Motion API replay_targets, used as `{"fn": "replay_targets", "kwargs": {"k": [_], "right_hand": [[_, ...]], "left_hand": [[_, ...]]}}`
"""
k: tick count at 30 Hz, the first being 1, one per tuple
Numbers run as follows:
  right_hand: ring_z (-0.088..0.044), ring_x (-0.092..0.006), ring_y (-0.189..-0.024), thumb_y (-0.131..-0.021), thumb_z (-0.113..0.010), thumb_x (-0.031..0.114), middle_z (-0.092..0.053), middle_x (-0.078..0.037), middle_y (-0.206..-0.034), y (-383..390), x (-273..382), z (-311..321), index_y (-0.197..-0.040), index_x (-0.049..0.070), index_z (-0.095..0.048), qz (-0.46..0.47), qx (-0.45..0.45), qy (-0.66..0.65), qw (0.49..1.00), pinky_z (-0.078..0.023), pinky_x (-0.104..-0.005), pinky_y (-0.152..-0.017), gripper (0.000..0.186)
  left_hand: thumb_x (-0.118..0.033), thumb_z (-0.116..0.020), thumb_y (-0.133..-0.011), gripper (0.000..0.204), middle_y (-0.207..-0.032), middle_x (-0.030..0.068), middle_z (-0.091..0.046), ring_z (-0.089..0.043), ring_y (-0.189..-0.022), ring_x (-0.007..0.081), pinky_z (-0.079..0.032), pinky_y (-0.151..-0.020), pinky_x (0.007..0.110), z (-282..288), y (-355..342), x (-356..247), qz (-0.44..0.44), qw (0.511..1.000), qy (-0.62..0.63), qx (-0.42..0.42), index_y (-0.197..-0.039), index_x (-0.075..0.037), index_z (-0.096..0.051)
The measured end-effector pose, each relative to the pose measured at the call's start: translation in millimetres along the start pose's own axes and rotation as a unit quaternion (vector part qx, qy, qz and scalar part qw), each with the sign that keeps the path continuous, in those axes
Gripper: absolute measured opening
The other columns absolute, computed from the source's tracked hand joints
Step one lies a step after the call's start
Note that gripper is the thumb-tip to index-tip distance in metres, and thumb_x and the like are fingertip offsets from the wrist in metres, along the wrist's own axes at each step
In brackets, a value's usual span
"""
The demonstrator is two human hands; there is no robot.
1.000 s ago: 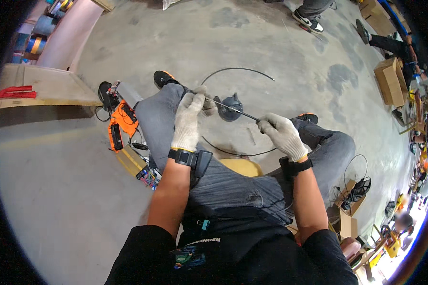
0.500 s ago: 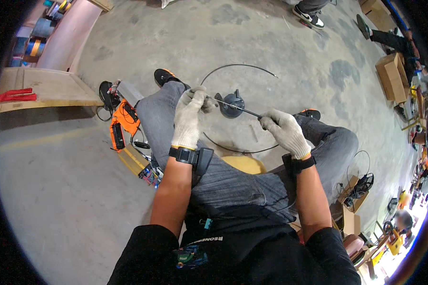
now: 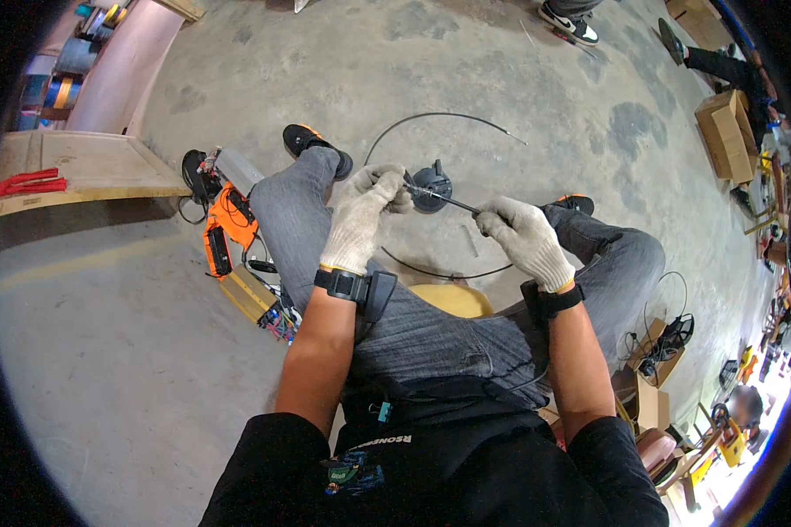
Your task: Assembling or repairing a motorcycle drum brake plate and cable while sitting.
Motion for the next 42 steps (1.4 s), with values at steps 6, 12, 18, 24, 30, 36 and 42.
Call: {"fn": "replay_targets", "kwargs": {"k": [6,12,18,24,30,36,42], "right_hand": [[-0.068,-0.0254,-0.072,-0.096,-0.064,0.021,-0.071,-0.013,-0.082,0,4,2,-0.101,0.001,-0.071,-0.012,0.010,0.011,1.000,-0.053,-0.0362,-0.068,0.022],[-0.068,-0.0236,-0.071,-0.095,-0.064,0.019,-0.071,-0.013,-0.082,1,5,3,-0.103,0.001,-0.071,-0.017,0.002,0.000,1.000,-0.053,-0.0356,-0.068,0.021],[-0.069,-0.0260,-0.075,-0.095,-0.066,0.021,-0.072,-0.014,-0.086,0,4,3,-0.105,0.001,-0.071,-0.017,0.000,-0.005,1.000,-0.054,-0.0359,-0.071,0.023],[-0.072,-0.0338,-0.090,-0.096,-0.066,0.023,-0.074,-0.017,-0.095,1,-1,7,-0.108,0.004,-0.072,-0.001,-0.014,-0.006,1.000,-0.056,-0.0400,-0.079,0.024],[-0.072,-0.0349,-0.093,-0.096,-0.064,0.024,-0.074,-0.016,-0.097,0,-5,-2,-0.107,0.007,-0.073,-0.027,0.011,0.006,1.000,-0.056,-0.0412,-0.081,0.023],[-0.072,-0.0354,-0.093,-0.096,-0.063,0.023,-0.074,-0.016,-0.097,1,-7,1,-0.106,0.007,-0.073,-0.005,-0.007,-0.007,1.000,-0.056,-0.0422,-0.081,0.022],[-0.068,-0.0177,-0.074,-0.097,-0.064,0.016,-0.073,-0.011,-0.086,-1,-6,-3,-0.104,-0.001,-0.072,0.027,-0.017,-0.016,0.999,-0.054,-0.0331,-0.070,0.020]], "left_hand": [[-0.020,-0.070,-0.101,0.026,-0.097,0.0049,-0.071,-0.070,-0.081,0.0166,-0.058,-0.077,0.031,1,-1,1,0.001,1.000,0.017,0.008,-0.119,-0.001,-0.068],[-0.016,-0.067,-0.102,0.023,-0.100,0.0053,-0.070,-0.069,-0.085,0.0173,-0.060,-0.080,0.034,-1,-2,0,-0.004,0.999,0.029,0.012,-0.119,0.000,-0.068],[-0.022,-0.068,-0.102,0.026,-0.091,0.0049,-0.068,-0.066,-0.077,0.0160,-0.053,-0.070,0.029,11,-3,-5,-0.050,0.998,-0.020,-0.043,-0.119,-0.002,-0.068],[-0.025,-0.070,-0.101,0.021,-0.082,0.0029,-0.062,-0.059,-0.068,0.0130,-0.047,-0.060,0.030,24,-10,-4,-0.046,0.982,0.129,-0.131,-0.104,-0.005,-0.066],[-0.021,-0.069,-0.102,0.028,-0.091,0.0040,-0.066,-0.064,-0.077,0.0146,-0.057,-0.073,0.031,-1,-2,3,0.050,0.998,0.018,0.035,-0.121,-0.001,-0.066],[-0.018,-0.068,-0.101,0.015,-0.091,0.0026,-0.065,-0.062,-0.076,0.0143,-0.054,-0.069,0.031,15,-9,1,-0.004,0.991,0.097,-0.088,-0.109,-0.005,-0.067],[-0.022,-0.068,-0.101,0.022,-0.087,0.0023,-0.061,-0.060,-0.077,0.0133,-0.053,-0.072,0.029,28,-13,5,-0.019,0.978,0.157,-0.137,-0.113,-0.003,-0.066]]}}
Point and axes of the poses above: each hand's wrist, its own y-axis away from the middle knuckle, its own z-axis out of the back of the hand, x = y × z, the point moved 4 cm from there along -y, towards the middle knuckle
